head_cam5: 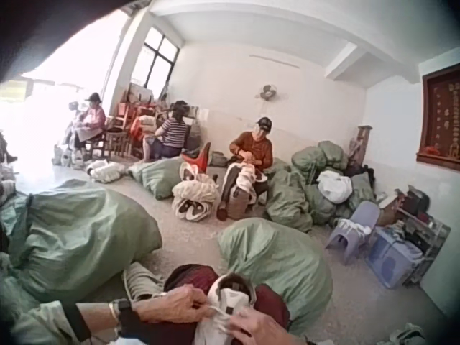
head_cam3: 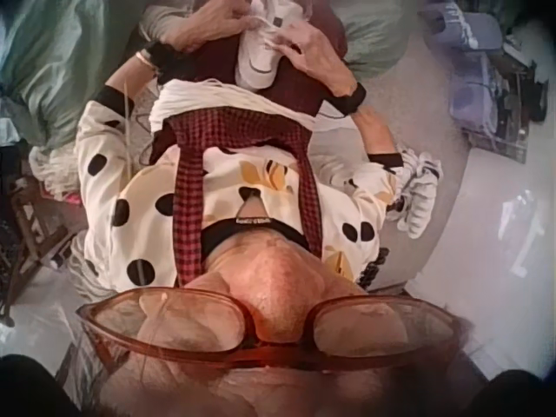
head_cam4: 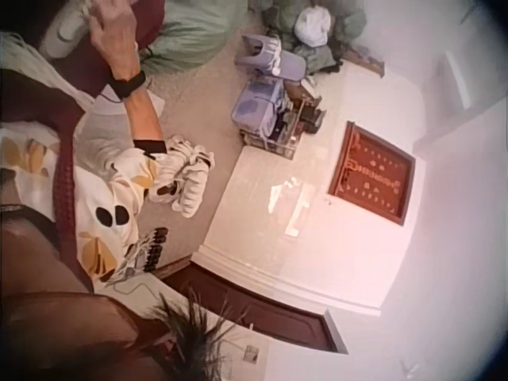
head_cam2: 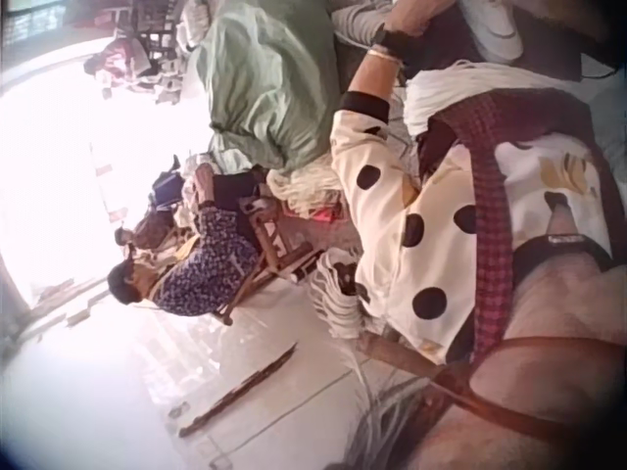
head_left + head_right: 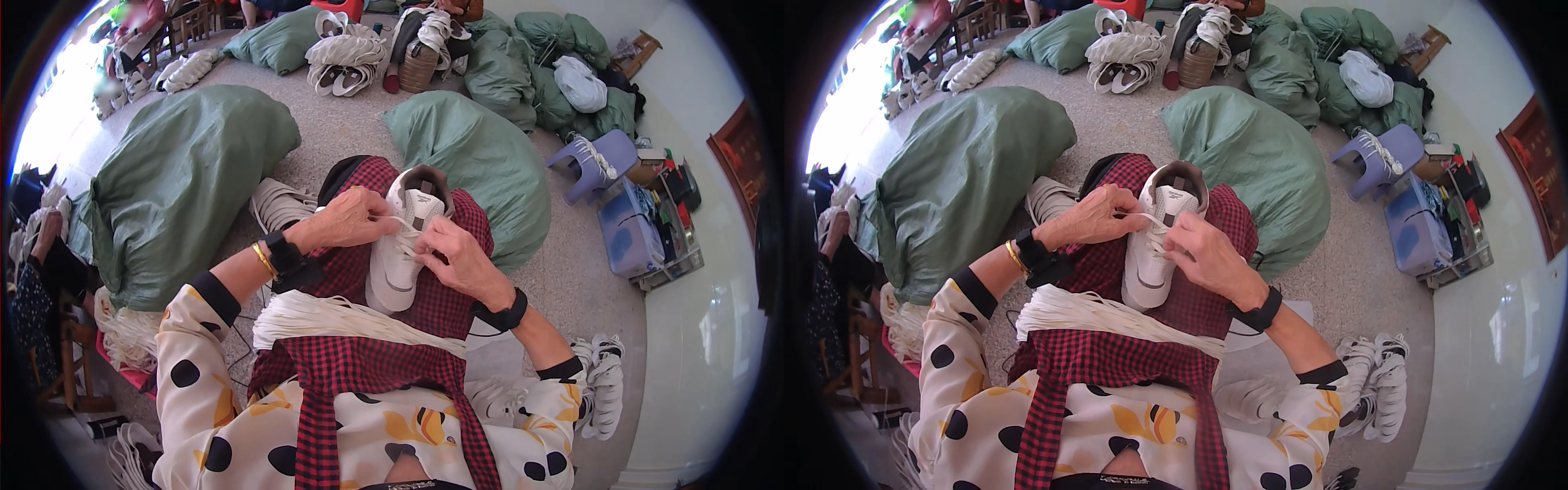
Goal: The recorder is threading and lacing white athletic shoes.
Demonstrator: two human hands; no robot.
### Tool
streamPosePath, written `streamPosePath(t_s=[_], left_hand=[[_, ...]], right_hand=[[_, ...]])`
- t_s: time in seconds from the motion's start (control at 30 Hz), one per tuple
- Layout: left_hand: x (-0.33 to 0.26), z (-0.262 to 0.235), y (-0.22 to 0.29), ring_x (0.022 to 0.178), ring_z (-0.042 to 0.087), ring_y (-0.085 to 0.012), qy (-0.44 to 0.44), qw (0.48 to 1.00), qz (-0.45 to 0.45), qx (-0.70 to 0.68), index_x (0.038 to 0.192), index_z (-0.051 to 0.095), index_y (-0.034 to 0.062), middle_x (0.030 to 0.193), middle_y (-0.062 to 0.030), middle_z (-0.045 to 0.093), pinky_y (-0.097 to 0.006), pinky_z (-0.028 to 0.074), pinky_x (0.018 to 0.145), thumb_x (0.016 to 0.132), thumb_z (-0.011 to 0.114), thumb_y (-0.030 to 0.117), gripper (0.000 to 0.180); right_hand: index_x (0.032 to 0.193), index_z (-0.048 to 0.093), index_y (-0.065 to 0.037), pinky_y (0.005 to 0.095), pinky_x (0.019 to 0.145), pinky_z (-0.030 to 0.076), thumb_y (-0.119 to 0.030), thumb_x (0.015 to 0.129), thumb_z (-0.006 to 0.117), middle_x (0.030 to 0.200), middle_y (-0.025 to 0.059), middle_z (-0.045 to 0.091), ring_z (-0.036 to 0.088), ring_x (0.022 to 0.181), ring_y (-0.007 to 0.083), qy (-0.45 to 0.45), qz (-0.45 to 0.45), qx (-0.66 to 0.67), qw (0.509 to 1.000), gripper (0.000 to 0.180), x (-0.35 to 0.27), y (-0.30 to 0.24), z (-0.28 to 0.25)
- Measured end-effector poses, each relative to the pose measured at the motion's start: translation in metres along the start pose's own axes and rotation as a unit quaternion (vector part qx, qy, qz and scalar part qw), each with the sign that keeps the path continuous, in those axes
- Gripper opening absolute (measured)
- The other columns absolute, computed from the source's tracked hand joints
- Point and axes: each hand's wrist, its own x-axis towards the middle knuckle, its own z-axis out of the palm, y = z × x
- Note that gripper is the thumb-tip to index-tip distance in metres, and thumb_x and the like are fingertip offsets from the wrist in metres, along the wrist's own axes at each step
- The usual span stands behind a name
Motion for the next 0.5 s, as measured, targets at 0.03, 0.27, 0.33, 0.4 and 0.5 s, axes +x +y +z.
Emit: streamPosePath(t_s=[0.03, 0.27, 0.33, 0.4, 0.5], left_hand=[[0.0, -0.001, -0.001, 0.066, 0.065, -0.0287, -0.003, 0.999, -0.008, -0.038, 0.085, 0.07, -0.0038, 0.075, -0.0203, 0.067, -0.04, 0.05, 0.064, 0.084, 0.062, 0.023, 0.028], [-0.001, -0.019, -0.002, 0.059, 0.049, -0.0119, 0.02, 0.99, -0.08, -0.116, 0.074, 0.058, -0.0073, 0.059, -0.0099, 0.05, -0.034, 0.044, 0.058, 0.086, 0.057, 0.02, 0.03], [-0.007, -0.035, -0.017, 0.059, 0.044, -0.0104, 0.016, 0.991, -0.079, -0.11, 0.072, 0.054, -0.0067, 0.059, -0.007, 0.047, -0.033, 0.041, 0.057, 0.087, 0.056, 0.02, 0.031], [-0.008, -0.043, -0.027, 0.06, 0.039, -0.0088, 0.005, 0.992, -0.071, -0.102, 0.07, 0.049, -0.0061, 0.059, -0.004, 0.043, -0.031, 0.039, 0.056, 0.088, 0.055, 0.019, 0.032], [-0.014, -0.04, -0.028, 0.059, 0.039, -0.0083, -0.021, 0.987, -0.1, -0.126, 0.069, 0.047, -0.0044, 0.059, -0.0004, 0.044, -0.029, 0.038, 0.056, 0.089, 0.053, 0.019, 0.031]], right_hand=[[0.09, 0.06, -0.001, 0.0424, 0.07, 0.05, -0.003, 0.081, 0.07, 0.089, 0.0128, 0.055, 0.062, 0.081, 0.0337, 0.004, -0.032, -0.022, 0.999, 0.013, -0.001, 0.001, -0.001], [0.092, 0.058, -0.001, 0.0432, 0.07, 0.051, 0.0, 0.08, 0.068, 0.09, 0.0139, 0.054, 0.062, 0.083, 0.0341, 0.041, -0.022, -0.027, 0.999, 0.016, 0.004, 0.009, 0.001], [0.095, 0.058, -0.001, 0.0379, 0.071, 0.05, 0.001, 0.077, 0.072, 0.088, 0.0127, 0.054, 0.061, 0.081, 0.0297, 0.02, 0.018, -0.017, 0.999, 0.022, 0.007, 0.003, 0.0], [0.097, 0.058, -0.002, 0.0371, 0.071, 0.05, 0.0, 0.077, 0.072, 0.091, 0.0129, 0.055, 0.061, 0.08, 0.0283, 0.038, -0.012, -0.032, 0.999, 0.024, 0.008, 0.013, 0.003], [0.099, 0.058, -0.002, 0.0374, 0.07, 0.051, -0.002, 0.078, 0.07, 0.093, 0.0137, 0.059, 0.064, 0.08, 0.028, 0.064, -0.038, -0.004, 0.997, 0.024, 0.007, 0.014, 0.002]])
